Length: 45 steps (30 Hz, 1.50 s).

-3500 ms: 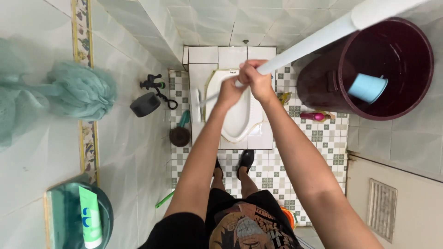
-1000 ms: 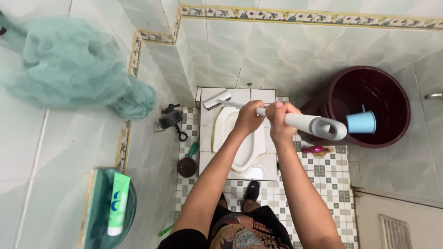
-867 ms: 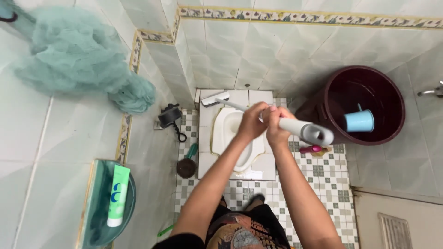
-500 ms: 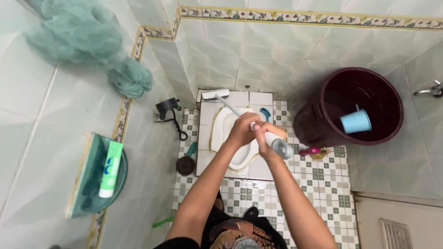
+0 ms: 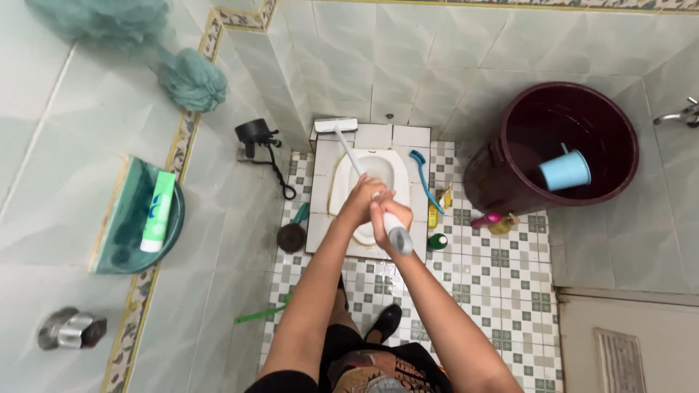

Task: Cleaning a squat toilet using a scrub brush, cleaning solution, and rinsing with water from a dipper.

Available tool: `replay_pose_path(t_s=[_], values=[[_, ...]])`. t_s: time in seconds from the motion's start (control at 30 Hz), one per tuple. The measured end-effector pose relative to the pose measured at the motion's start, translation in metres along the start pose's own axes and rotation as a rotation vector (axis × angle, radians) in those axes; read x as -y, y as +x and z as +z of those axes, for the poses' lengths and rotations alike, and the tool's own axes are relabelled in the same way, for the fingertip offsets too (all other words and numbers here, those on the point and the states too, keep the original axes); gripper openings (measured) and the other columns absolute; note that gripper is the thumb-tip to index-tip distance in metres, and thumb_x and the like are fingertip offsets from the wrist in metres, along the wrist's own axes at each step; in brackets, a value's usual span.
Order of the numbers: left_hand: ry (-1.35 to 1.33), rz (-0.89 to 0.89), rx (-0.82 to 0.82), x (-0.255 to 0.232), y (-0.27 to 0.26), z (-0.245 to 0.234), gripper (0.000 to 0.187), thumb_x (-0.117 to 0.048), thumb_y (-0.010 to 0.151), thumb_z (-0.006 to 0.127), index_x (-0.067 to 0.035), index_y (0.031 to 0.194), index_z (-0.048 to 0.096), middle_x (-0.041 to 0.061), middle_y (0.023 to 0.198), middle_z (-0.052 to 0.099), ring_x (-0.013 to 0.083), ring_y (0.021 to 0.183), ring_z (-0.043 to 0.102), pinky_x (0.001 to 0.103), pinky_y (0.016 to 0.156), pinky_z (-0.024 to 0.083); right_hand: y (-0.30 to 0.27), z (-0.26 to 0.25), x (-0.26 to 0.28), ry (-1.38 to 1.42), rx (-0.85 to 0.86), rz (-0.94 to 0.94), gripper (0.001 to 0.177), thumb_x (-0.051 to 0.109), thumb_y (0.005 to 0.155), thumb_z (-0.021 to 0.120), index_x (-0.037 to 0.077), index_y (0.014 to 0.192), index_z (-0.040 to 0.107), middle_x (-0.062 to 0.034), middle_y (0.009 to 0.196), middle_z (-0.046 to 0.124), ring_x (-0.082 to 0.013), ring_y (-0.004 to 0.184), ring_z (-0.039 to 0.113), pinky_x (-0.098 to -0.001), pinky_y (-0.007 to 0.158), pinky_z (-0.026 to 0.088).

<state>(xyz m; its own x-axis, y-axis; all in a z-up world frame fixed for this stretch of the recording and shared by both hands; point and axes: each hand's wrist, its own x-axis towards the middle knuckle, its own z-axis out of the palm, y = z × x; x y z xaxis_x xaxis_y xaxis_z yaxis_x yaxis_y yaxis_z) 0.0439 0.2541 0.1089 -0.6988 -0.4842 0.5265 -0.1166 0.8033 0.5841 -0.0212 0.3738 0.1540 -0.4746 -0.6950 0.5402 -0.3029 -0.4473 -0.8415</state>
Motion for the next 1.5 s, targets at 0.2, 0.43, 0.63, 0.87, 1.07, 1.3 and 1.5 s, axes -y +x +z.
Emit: replay_pose_path(t_s=[0.2,0.43,0.63,0.87,1.07,1.3,1.5], values=[[-0.252,-0.119,-0.014,-0.056,0.007,-0.001,0.028,-0.018,0.094,0.069,-0.007,0.069,0.059,0.007,0.069,0.060,0.0297,0.075,0.060,0.041,0.072,0.049,0.007,-0.027,0.038,-0.073,-0.006,-0.069,0.031,0.000,0.095,0.065,0.002,0.068,0.050,-0.0073,0.066,0.060,-0.0141,0.055,0.051,-0.0267,0.056,0.043],[-0.142,-0.191,-0.001,-0.010,-0.015,0.022,0.034,-0.016,0.096,0.072,-0.005,0.068,0.055,0.009,0.069,0.056,0.0300,0.073,0.056,0.041,0.077,0.049,0.002,-0.016,0.027,0.011,0.049,-0.138,0.021,0.000,0.098,0.062,0.000,0.077,0.058,-0.0130,0.081,0.069,-0.0187,0.071,0.063,-0.0304,0.069,0.052],[-0.270,-0.064,0.010,-0.036,-0.015,0.056,0.031,-0.016,0.094,0.070,-0.009,0.067,0.056,0.006,0.068,0.057,0.0274,0.074,0.058,0.040,0.081,0.047,-0.015,-0.056,0.028,-0.130,0.040,-0.035,0.018,0.001,0.094,0.062,0.000,0.076,0.062,-0.0110,0.075,0.070,-0.0154,0.062,0.064,-0.0297,0.060,0.052],[-0.285,-0.041,0.036,-0.032,0.005,0.077,0.015,-0.014,0.085,0.070,-0.011,0.072,0.063,0.007,0.072,0.061,0.0273,0.078,0.060,0.041,0.083,0.047,-0.002,-0.072,0.032,-0.222,-0.014,0.002,0.020,0.003,0.095,0.065,0.001,0.076,0.061,-0.0110,0.074,0.065,-0.0168,0.063,0.062,-0.0299,0.063,0.050],[-0.322,-0.029,0.032,-0.025,0.013,0.068,0.026,-0.016,0.087,0.069,-0.010,0.066,0.055,0.007,0.070,0.060,0.0290,0.074,0.062,0.041,0.080,0.050,-0.003,-0.063,0.009,-0.178,0.000,-0.042,0.025,0.003,0.093,0.067,0.002,0.070,0.056,-0.0105,0.068,0.061,-0.0177,0.058,0.058,-0.0309,0.061,0.049],[-0.150,0.028,0.134,0.009,-0.008,0.103,0.028,-0.016,0.095,0.068,-0.012,0.068,0.059,0.007,0.070,0.063,0.0288,0.077,0.063,0.042,0.088,0.050,-0.030,-0.069,-0.023,-0.208,0.004,-0.002,0.030,0.004,0.093,0.069,0.001,0.068,0.052,-0.0098,0.066,0.059,-0.0168,0.058,0.052,-0.0308,0.058,0.045],[-0.294,0.001,0.102,-0.069,0.013,0.079,0.008,-0.016,0.081,0.066,-0.011,0.075,0.066,0.008,0.079,0.068,0.0308,0.088,0.066,0.042,0.087,0.050,-0.011,-0.097,0.049,-0.138,0.012,-0.077,0.017,0.007,0.097,0.064,0.001,0.081,0.064,-0.0076,0.079,0.069,-0.0155,0.073,0.067,-0.0313,0.070,0.054]])
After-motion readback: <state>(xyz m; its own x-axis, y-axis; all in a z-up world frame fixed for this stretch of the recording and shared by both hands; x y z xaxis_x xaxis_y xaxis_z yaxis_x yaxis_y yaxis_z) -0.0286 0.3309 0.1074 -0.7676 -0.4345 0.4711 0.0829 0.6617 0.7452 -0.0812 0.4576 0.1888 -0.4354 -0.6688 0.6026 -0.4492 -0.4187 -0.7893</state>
